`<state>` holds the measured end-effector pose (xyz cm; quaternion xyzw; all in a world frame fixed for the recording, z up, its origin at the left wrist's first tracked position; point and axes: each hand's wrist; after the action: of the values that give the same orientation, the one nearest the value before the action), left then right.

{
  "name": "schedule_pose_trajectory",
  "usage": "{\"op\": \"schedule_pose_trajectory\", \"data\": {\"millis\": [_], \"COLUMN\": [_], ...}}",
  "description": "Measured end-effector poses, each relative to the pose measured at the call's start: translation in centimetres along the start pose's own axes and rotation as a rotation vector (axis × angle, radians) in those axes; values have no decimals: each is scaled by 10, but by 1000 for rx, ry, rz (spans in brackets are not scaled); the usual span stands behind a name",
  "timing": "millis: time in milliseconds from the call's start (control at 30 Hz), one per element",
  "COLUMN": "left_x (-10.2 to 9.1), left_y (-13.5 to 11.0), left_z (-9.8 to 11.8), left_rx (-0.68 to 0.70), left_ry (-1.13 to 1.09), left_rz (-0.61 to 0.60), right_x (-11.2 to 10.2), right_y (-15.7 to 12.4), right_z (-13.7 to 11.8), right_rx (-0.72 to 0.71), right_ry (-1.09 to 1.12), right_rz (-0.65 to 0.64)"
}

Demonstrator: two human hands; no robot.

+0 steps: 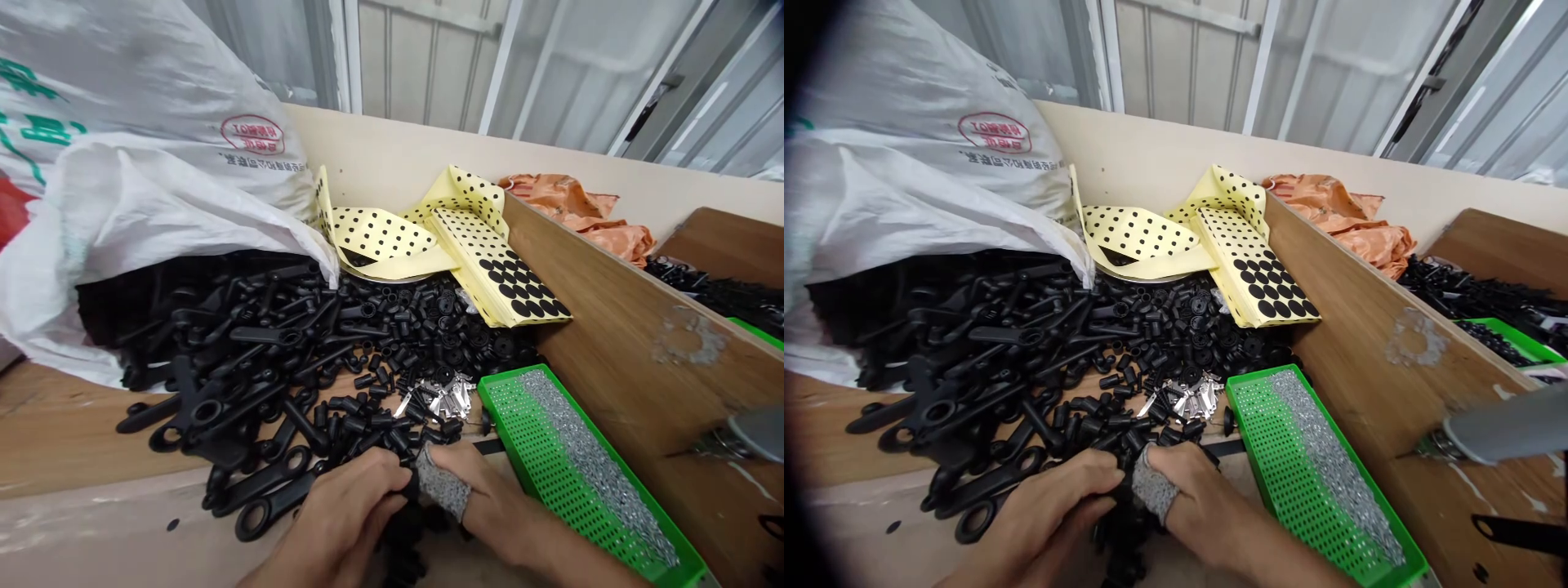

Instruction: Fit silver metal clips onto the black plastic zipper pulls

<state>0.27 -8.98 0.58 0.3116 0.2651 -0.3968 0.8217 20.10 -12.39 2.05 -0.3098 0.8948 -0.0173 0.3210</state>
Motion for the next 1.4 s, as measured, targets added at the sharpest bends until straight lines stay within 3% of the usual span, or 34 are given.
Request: {"op": "schedule_pose_trajectory", "data": {"millis": [200, 400, 500, 633, 733, 800, 867, 967, 1067, 1200, 1300, 1400], "left_x": [4, 1, -2, -4, -2, -1, 1, 3, 4, 3, 4, 5], "left_y": [-2, -1, -1, -4, -5, -4, -3, -1, 0, 1, 1, 1], "left_z": [2, 7, 8, 4, 1, 1, 4, 9, 13, 18, 20, 19], "left_rx": [-199, -323, -204, 11, 58, 28, -39, -169, -256, -286, -327, -375], "left_ry": [-98, -173, -41, 151, 200, 141, 52, -61, -122, -127, -166, -222], "left_rz": [103, 54, 47, 72, 71, 82, 129, 220, 264, 267, 261, 223], "right_x": [8, 4, 3, 11, 18, 20, 19, 15, 9, 4, 4, 5], "right_y": [1, 5, 2, 6, 9, 5, -2, -9, -7, 1, 3, 0], "right_z": [3, 4, 2, 4, 7, 6, 5, 2, -2, -6, -6, -6], "right_rx": [-132, -287, -180, -15, 90, 76, 14, -104, -170, -270, -295, -236], "right_ry": [-346, -696, -461, 113, 420, 323, 89, -111, -168, -298, -405, -368], "right_rz": [97, 128, 39, -20, -63, 6, 84, 113, 98, 179, 203, 141]}}
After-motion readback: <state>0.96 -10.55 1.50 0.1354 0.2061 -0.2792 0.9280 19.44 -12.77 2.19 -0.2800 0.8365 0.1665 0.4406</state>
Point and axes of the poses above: each hand's wrist, its own y-axis towards the middle knuckle, its own x-axis out of the palm, z = x × y, and after that the axes turned 13 degrees about -z, right-handed
